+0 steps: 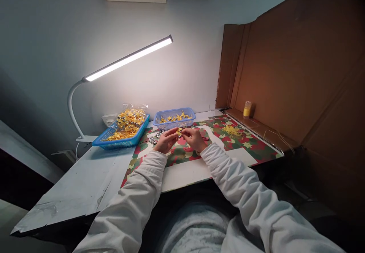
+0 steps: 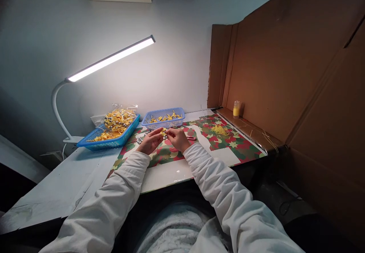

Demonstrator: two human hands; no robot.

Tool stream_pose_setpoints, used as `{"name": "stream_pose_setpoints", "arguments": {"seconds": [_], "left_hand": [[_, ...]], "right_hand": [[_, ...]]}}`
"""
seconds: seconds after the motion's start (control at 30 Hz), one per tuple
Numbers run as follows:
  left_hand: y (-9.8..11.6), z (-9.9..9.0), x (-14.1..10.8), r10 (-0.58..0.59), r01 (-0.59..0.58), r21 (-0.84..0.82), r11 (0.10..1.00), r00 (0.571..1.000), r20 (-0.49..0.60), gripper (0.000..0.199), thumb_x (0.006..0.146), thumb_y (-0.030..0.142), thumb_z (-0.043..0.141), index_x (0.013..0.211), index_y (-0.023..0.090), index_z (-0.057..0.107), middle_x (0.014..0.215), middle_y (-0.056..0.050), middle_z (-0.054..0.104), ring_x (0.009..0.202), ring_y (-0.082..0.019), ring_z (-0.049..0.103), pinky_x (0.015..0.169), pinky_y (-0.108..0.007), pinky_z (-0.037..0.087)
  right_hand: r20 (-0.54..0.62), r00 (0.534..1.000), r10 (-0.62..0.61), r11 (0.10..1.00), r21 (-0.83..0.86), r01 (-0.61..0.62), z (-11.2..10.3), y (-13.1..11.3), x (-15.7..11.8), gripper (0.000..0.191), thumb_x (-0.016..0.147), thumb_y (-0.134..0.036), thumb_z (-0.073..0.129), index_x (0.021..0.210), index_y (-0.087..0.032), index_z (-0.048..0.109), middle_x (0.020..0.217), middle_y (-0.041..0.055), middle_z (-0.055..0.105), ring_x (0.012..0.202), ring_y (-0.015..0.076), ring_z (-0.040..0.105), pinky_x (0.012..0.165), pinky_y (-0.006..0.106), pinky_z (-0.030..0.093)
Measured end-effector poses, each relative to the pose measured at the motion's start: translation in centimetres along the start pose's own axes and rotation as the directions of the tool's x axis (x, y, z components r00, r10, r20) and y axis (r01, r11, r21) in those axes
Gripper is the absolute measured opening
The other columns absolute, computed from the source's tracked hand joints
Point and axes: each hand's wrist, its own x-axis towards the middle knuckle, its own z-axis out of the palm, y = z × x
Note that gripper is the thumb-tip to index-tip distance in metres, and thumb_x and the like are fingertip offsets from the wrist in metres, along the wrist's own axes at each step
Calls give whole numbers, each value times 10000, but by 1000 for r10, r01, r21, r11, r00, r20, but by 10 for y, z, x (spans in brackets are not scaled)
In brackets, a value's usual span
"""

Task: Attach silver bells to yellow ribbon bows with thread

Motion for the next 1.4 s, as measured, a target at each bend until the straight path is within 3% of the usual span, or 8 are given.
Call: {"name": "stream_pose_setpoints", "arguments": {"seconds": [0.27, 0.43, 0.7, 1.23, 1.4], "left_hand": [[-2, -5, 4, 48, -46, 22, 999, 995, -90, 312, 539, 55, 814, 827, 132, 722, 825, -41, 726, 646, -92, 631, 666, -216, 522], [-1, -3, 1, 16, -14, 52, 999, 999, -42, 364, 524, 79, 830, 867, 142, 726, 879, -55, 733, 709, -118, 656, 697, -229, 534], [-1, -2, -1, -2, 2, 43, 999, 1000, 8, 364, 513, 85, 839, 854, 141, 726, 843, -48, 734, 690, -113, 652, 653, -211, 514], [1, 0, -3, 6, -6, 18, 1000, 1000, 6, 374, 480, 89, 852, 827, 149, 725, 840, -37, 732, 702, -113, 652, 621, -191, 501], [0, -3, -2, 10, -11, 57, 998, 1000, 10, 386, 512, 94, 838, 875, 147, 720, 876, -47, 726, 734, -125, 653, 674, -222, 509]], "right_hand": [[-40, 997, 61, 996, 67, -58, 1, -2, 0, 155, 795, -286, 544, 780, -167, 643, 631, 2, 618, 584, 125, 549, 566, 239, 436], [41, 999, -14, 1000, 8, 13, 0, 1, -1, 142, 785, -232, 521, 740, -161, 636, 602, -2, 588, 553, 118, 520, 544, 238, 409], [48, 996, -73, 997, -12, 73, -1, 1, -2, 157, 804, -248, 519, 730, -164, 629, 603, -3, 569, 554, 116, 488, 553, 240, 401], [56, 996, -70, 996, -53, 73, -2, 2, -2, 194, 828, -272, 520, 770, -168, 672, 637, 13, 607, 573, 123, 498, 573, 245, 413], [56, 997, -55, 997, -57, 58, -3, 1, -3, 182, 823, -268, 524, 788, -179, 678, 642, 11, 611, 577, 127, 498, 566, 246, 410]]}}
